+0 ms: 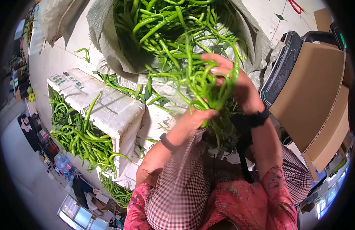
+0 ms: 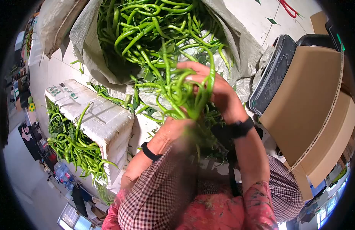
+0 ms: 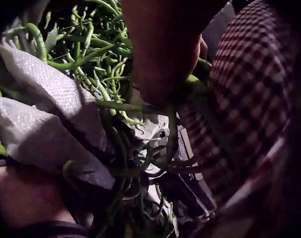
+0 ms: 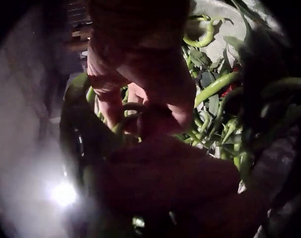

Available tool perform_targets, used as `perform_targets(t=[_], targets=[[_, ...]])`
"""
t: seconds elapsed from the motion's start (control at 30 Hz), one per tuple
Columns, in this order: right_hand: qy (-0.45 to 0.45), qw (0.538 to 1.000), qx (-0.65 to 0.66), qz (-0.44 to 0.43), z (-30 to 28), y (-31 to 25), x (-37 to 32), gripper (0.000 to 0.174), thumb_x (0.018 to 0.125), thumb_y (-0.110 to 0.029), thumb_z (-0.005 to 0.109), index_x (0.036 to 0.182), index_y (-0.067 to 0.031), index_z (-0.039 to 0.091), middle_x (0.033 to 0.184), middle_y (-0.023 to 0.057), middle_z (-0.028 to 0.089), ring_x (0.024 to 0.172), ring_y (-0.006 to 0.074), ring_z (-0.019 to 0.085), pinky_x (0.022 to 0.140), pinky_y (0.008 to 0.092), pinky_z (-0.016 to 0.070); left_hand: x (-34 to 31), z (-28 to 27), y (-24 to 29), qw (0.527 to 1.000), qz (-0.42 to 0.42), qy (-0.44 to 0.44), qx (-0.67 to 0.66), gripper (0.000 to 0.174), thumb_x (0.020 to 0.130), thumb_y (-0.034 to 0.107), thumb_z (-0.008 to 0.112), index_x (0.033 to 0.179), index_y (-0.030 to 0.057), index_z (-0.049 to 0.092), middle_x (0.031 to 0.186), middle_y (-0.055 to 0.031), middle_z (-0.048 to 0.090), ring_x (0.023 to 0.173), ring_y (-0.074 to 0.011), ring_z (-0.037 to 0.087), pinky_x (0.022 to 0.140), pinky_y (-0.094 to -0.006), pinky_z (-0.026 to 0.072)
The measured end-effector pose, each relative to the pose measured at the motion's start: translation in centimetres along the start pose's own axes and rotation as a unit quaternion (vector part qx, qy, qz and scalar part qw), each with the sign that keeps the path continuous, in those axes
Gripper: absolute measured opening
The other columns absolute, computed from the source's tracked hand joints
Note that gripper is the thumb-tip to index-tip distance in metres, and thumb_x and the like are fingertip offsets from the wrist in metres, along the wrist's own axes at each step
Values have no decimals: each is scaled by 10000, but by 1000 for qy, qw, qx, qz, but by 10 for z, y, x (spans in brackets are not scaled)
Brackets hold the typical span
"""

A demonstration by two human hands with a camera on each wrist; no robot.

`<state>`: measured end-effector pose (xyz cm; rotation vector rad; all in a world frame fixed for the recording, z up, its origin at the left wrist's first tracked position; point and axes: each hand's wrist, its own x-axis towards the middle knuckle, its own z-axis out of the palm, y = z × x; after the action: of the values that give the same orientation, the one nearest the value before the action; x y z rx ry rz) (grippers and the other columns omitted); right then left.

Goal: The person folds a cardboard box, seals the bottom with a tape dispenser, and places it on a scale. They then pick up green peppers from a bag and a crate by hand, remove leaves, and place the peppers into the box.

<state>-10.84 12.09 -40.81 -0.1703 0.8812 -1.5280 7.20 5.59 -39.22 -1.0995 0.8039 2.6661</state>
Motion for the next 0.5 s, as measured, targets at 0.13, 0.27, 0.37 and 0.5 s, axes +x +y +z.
perform_targets(t=[0.13, 0.27, 0.37, 0.5], targets=[[48, 998, 25, 36, 25, -29, -28, 451, 848, -191, 636, 1238, 2, 519, 1016, 94, 662, 931, 156, 638, 836, 284, 512, -6, -8, 3, 987, -51, -98, 119, 535, 717, 91, 772, 1217, 48, 588, 1156, -68, 628, 1042, -190, 580, 891, -346, 475], [66, 996, -38, 39, 52, -52, -47, 473, 806, -200, 646, 1209, 18, 531, 972, 95, 659, 868, 155, 639, 791, 288, 523, -15, 9, 22, 884, 128, -149, 424, 603, 710, 160, 799, 1257, 59, 567, 1233, -91, 583, 1149, -226, 527, 973, -364, 425], [84, 990, -110, -5, 65, -66, -67, 517, 755, -178, 650, 1213, 27, 526, 891, 69, 630, 750, 135, 605, 682, 268, 506, -16, 10, 10, 919, 83, -182, 340, 631, 722, 176, 792, 1288, 60, 536, 1251, -100, 566, 1174, -234, 514, 1003, -363, 408], [75, 988, -116, -67, 40, -74, -105, 597, 692, -144, 660, 1239, 36, 505, 808, 44, 570, 646, 109, 538, 587, 228, 437, -18, 39, 22, 937, 96, -287, 175, 670, 751, 162, 764, 1338, 47, 461, 1256, -87, 558, 1164, -199, 520, 1027, -337, 405]])
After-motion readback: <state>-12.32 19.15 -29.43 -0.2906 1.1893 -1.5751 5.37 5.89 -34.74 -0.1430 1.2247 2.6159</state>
